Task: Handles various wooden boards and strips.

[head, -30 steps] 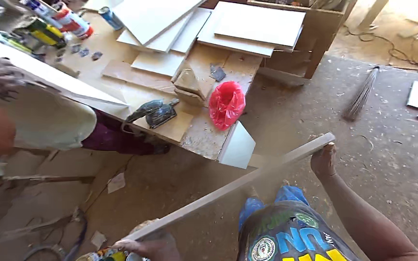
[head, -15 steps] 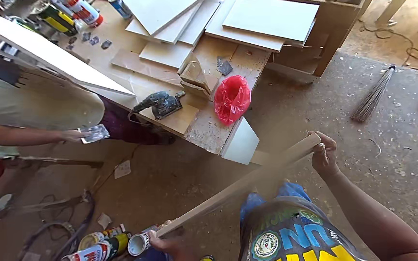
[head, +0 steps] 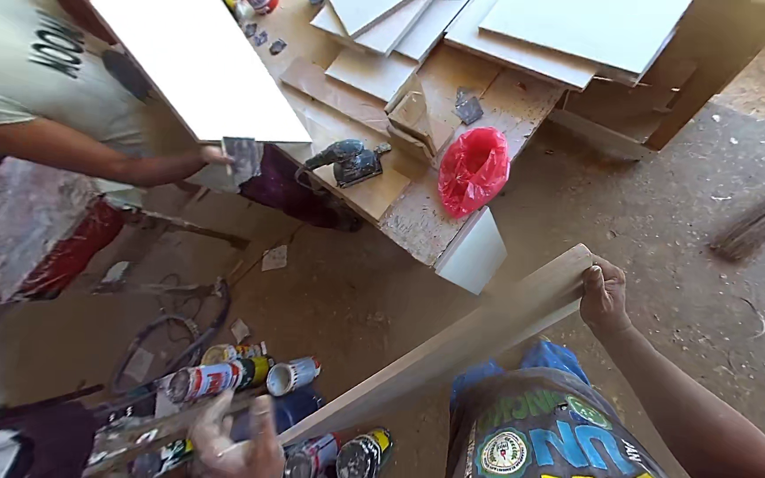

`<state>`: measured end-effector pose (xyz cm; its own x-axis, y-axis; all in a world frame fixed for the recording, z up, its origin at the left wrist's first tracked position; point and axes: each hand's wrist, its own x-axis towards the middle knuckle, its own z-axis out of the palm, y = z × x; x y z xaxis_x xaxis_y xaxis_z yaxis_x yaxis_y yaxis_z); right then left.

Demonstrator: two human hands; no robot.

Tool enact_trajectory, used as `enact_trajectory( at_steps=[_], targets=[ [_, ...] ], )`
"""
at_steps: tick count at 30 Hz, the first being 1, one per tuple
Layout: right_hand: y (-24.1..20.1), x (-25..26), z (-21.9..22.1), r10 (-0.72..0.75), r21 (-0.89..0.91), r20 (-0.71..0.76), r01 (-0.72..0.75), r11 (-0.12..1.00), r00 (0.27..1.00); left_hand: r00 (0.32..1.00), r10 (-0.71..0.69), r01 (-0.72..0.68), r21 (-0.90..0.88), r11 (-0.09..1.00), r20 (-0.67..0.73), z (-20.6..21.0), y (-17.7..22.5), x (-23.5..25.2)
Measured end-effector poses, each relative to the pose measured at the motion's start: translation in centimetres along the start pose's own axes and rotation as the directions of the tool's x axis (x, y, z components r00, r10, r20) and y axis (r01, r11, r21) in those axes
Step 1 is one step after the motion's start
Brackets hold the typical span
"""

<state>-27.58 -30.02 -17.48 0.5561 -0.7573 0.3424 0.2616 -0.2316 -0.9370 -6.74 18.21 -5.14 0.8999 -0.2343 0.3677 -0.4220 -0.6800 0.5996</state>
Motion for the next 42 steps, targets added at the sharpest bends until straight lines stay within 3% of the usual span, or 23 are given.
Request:
enact_trajectory(
  at_steps=[2,4,7,8,10,12,15,19,21,25,29,34,42],
  targets=[
    [1.0,0.1,1.3,0.029,0.028,0.058,-0.030,0.999,0.998,0.926,0.093,-0.108,0.020,0.994,0.367,-0.3,5.0,1.2],
    [1.8,0.2,3.0,0.038,0.049,0.125,-0.045,0.998,0.991,0.750,0.024,-0.110,0.088,0.990,0.661,2.2,8.8,1.5],
    [2.5,0.1,6.6,0.041,0.102,0.234,-0.067,0.993,0.971,0.447,-0.065,-0.142,0.142,0.980,0.892,5.8,9.7,1.8],
    [2.8,0.1,8.0,0.045,0.112,0.263,-0.076,0.991,0.964,0.424,-0.020,-0.192,0.112,0.975,0.906,6.4,8.9,1.7],
    [3.8,0.6,11.1,0.037,0.089,0.311,-0.068,0.994,0.950,0.421,0.061,-0.306,0.079,0.949,0.905,6.4,7.0,2.2],
    [4.5,1.7,14.6,0.034,-0.031,0.343,-0.024,0.999,0.939,0.414,0.037,-0.345,0.119,0.931,0.910,5.7,5.6,3.3],
    [4.3,2.3,20.8,0.100,-0.234,0.337,-0.020,0.972,0.936,0.409,-0.107,-0.314,0.249,0.916,0.906,4.0,4.4,6.1],
    [2.4,2.6,28.4,-0.015,-0.463,0.431,0.235,0.854,0.902,0.406,-0.338,-0.240,0.456,0.857,0.849,1.7,3.1,11.2],
    [0.7,1.0,31.8,-0.029,-0.470,0.540,0.330,0.819,0.841,0.335,-0.458,-0.223,0.542,0.810,0.823,0.4,2.2,13.8],
    [-2.1,0.1,39.3,-0.003,-0.435,0.726,0.463,0.773,0.687,0.288,-0.549,-0.245,0.615,0.750,0.785,-1.4,-0.8,18.0],
    [-2.6,0.3,44.1,-0.037,-0.434,0.779,0.580,0.690,0.626,0.256,-0.617,-0.275,0.668,0.692,0.744,-2.5,-3.6,20.5],
    [-1.8,3.3,48.1,0.121,-0.509,0.811,0.589,0.627,0.572,0.271,-0.643,-0.278,0.697,0.661,0.717,-2.4,-6.2,23.1],
    [2.5,11.3,54.9,0.270,-0.633,0.745,0.518,0.575,0.610,0.257,-0.670,-0.248,0.717,0.651,0.697,-0.7,-9.6,29.3]
  ],
)
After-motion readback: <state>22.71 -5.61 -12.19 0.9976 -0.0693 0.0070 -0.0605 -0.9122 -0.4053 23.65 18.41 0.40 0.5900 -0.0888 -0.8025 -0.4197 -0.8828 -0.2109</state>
